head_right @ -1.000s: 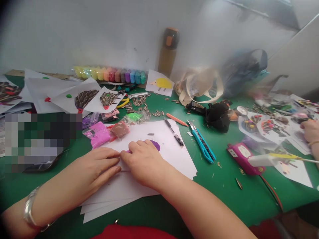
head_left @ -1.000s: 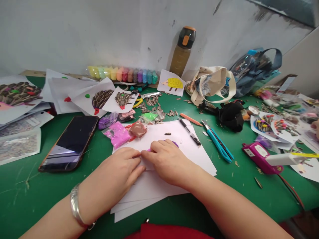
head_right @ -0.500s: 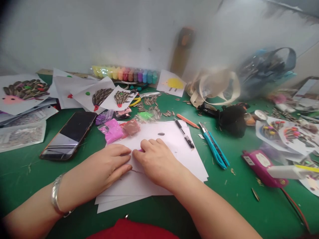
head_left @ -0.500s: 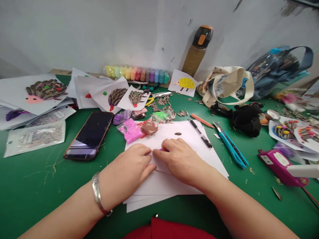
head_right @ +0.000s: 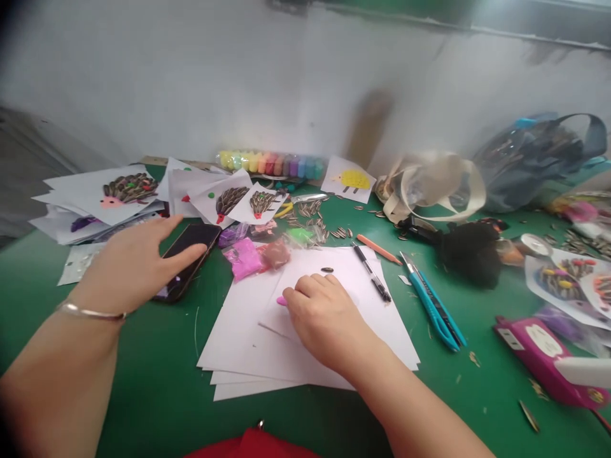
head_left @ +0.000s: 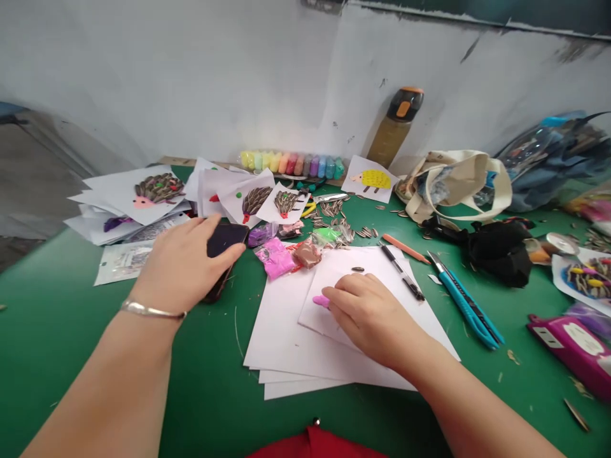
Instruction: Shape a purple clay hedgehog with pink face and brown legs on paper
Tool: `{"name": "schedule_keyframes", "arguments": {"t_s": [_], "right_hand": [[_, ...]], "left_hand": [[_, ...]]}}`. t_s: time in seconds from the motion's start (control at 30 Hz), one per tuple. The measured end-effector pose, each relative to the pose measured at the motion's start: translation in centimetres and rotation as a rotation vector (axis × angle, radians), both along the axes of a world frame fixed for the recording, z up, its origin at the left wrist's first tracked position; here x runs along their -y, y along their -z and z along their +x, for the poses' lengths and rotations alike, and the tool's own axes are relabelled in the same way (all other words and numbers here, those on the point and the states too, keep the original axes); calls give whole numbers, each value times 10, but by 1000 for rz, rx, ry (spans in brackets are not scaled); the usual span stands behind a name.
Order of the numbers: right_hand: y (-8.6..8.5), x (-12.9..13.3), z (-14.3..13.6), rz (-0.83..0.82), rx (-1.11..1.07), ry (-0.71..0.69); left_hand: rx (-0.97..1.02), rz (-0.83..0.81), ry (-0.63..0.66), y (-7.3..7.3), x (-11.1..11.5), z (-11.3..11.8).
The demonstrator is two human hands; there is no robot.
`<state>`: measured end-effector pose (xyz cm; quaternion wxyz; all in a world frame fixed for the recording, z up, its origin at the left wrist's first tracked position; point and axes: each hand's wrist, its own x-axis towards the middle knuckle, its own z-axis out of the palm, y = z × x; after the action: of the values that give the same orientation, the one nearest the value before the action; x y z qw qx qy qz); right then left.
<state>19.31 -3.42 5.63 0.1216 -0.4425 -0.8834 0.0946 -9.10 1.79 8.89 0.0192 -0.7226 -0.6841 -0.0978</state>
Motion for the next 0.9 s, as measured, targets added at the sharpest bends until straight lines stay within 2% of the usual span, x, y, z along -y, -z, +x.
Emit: {"name": "schedule_keyframes", "arguments": {"t_s": [0.1, 0.13, 0.27, 0.6, 0.7, 0.8, 0.9], "right_hand": [[-2, 2, -1, -20, 36, -20], [-3, 2, -1, -27, 46, -26], [-4, 4, -1, -43, 55, -32], [-3, 6, 0, -61, 74, -47], [-3, 5, 0, -58, 79, -55], [-4, 5, 1, -57, 72, -60], [-5, 5, 2, -51, 47, -53]], "left_hand": [[-36, -325, -206, 11, -15, -15], [-43, -382, -222, 16, -18, -15], [-63, -366, -263, 26, -25, -7], [-66, -294, -329, 28, -27, 0], [-35, -311, -304, 24, -25, 0], [71, -335, -253, 13, -15, -10], [90, -197, -193, 5, 4, -29]]}}
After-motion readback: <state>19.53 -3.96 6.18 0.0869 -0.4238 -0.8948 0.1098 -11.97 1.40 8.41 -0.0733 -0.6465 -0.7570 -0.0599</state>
